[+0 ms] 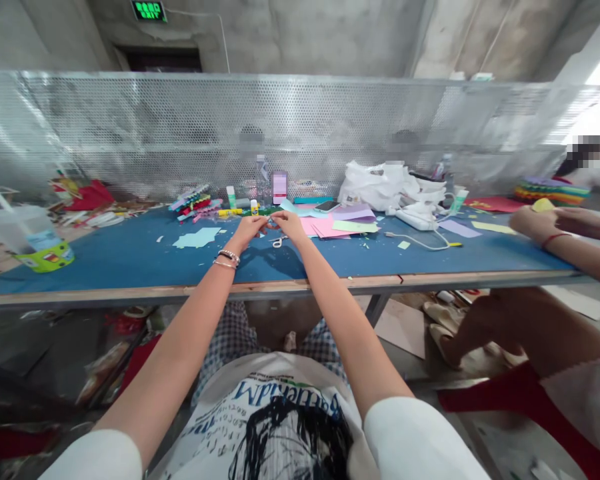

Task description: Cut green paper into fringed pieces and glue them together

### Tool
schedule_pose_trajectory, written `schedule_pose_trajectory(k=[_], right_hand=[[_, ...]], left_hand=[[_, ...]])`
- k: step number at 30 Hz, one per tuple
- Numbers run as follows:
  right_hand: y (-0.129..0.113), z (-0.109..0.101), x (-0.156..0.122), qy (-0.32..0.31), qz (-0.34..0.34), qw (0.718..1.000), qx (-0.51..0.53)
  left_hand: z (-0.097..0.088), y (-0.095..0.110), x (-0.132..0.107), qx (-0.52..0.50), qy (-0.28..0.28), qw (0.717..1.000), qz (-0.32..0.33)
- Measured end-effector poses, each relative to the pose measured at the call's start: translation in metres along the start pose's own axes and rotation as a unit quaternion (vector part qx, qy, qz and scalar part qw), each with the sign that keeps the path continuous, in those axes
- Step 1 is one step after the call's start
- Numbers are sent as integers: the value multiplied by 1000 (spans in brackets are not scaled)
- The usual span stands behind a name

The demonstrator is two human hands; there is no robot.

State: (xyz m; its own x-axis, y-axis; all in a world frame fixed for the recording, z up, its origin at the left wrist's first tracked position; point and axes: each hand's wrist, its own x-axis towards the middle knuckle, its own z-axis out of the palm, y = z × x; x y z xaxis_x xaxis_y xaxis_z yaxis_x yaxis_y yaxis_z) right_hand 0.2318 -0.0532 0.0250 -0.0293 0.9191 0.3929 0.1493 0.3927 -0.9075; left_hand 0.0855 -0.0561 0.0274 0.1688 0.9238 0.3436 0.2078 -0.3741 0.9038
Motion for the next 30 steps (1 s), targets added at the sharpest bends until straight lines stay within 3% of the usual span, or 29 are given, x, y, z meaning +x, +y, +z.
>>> schedule_pose_trajectory(k=[5, 9, 11, 14, 17, 20, 22, 23, 26, 30], right_hand=[[-1, 0, -2, 0, -5, 1000, 7], [-4, -1, -2, -21, 27, 997, 75], [-3, -5, 2, 13, 44, 991, 128], [3, -15, 11, 117, 76, 970, 197], [11, -23, 19, 206, 108, 948, 219], [15, -26, 23, 227, 120, 946, 199], [16, -26, 22, 224, 120, 950, 182], [16, -26, 22, 220, 121, 952, 177], [18, -24, 22, 212, 127, 955, 164], [25, -19, 22, 192, 112, 974, 45]], left_hand=[[0, 1, -3, -25, -14, 999, -19], [-5, -1, 3, -68, -7, 997, -27], [-14, -1, 8, -117, 51, 992, -16], [-37, 1, 13, -149, 202, 968, 3], [-63, -2, 13, -47, 254, 966, 8], [-81, -12, 10, 126, 185, 974, 14], [-86, -23, 7, 243, 145, 959, 6], [-87, -28, 7, 273, 151, 950, 5], [-88, -41, 6, 278, 187, 942, -13], [-88, -49, 6, 277, 157, 946, -55]])
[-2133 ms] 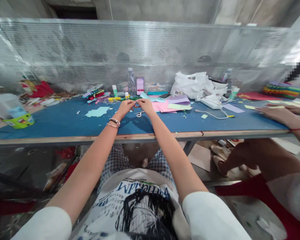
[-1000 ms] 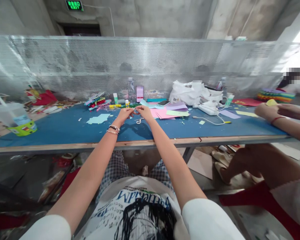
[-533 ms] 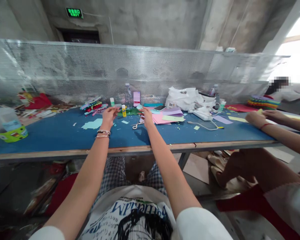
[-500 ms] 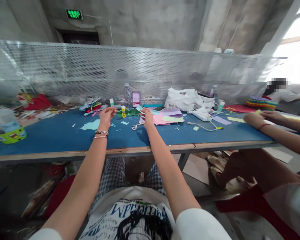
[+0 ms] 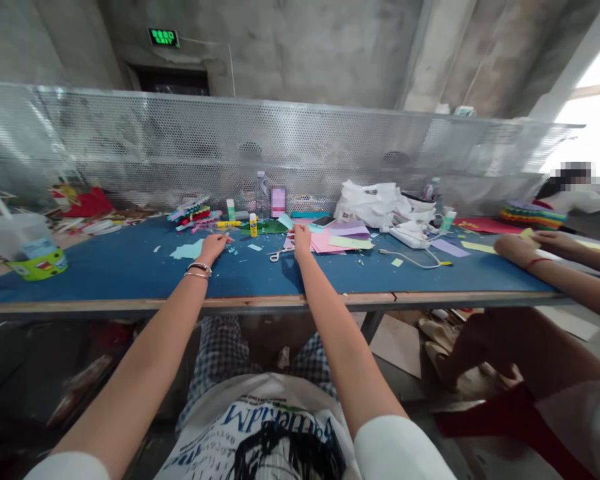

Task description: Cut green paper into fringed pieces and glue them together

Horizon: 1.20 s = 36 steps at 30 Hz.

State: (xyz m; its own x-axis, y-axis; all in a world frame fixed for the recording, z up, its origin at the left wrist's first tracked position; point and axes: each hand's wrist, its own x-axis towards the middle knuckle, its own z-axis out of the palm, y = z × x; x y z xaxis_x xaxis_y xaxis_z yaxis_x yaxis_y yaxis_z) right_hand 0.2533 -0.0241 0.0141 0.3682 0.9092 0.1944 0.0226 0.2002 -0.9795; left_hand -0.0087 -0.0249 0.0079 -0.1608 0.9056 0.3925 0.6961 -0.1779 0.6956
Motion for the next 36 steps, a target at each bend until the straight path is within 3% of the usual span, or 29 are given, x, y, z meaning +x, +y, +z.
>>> schedule_pose_trajectory(k=[2, 4, 7, 12, 14, 19, 22, 25, 30, 33, 36], right_hand=[[5, 2, -2, 4, -65, 991, -120], [9, 3, -4, 10, -139, 962, -236], [12, 3, -8, 14, -194, 925, -327], [13, 2, -7, 37, -177, 912, -367], [14, 2, -5, 34, -170, 914, -367], [16, 3, -4, 19, -177, 918, -355], [16, 3, -4, 20, -176, 922, -344], [15, 3, -5, 23, -174, 924, -338], [14, 1, -4, 52, -194, 916, -348], [16, -6, 0, 70, -245, 888, -382], [18, -18, 5, 73, -247, 855, -450]], left_hand=[[1, 0, 0, 7, -9, 1000, -2], [1, 1, -1, 9, -9, 1000, 2], [1, 4, -1, -6, 12, 1000, 2], [1, 6, 2, -95, 56, 993, -50], [2, 7, 1, -162, 36, 982, -85], [-1, 16, -7, -313, -75, 936, -142], [-4, 20, -7, -358, -46, 923, -134], [-4, 17, -3, -327, 10, 934, -143], [3, 5, 4, -200, 48, 971, -120], [7, 5, 0, -136, 54, 986, -84], [8, 11, -7, -91, 48, 994, -46]])
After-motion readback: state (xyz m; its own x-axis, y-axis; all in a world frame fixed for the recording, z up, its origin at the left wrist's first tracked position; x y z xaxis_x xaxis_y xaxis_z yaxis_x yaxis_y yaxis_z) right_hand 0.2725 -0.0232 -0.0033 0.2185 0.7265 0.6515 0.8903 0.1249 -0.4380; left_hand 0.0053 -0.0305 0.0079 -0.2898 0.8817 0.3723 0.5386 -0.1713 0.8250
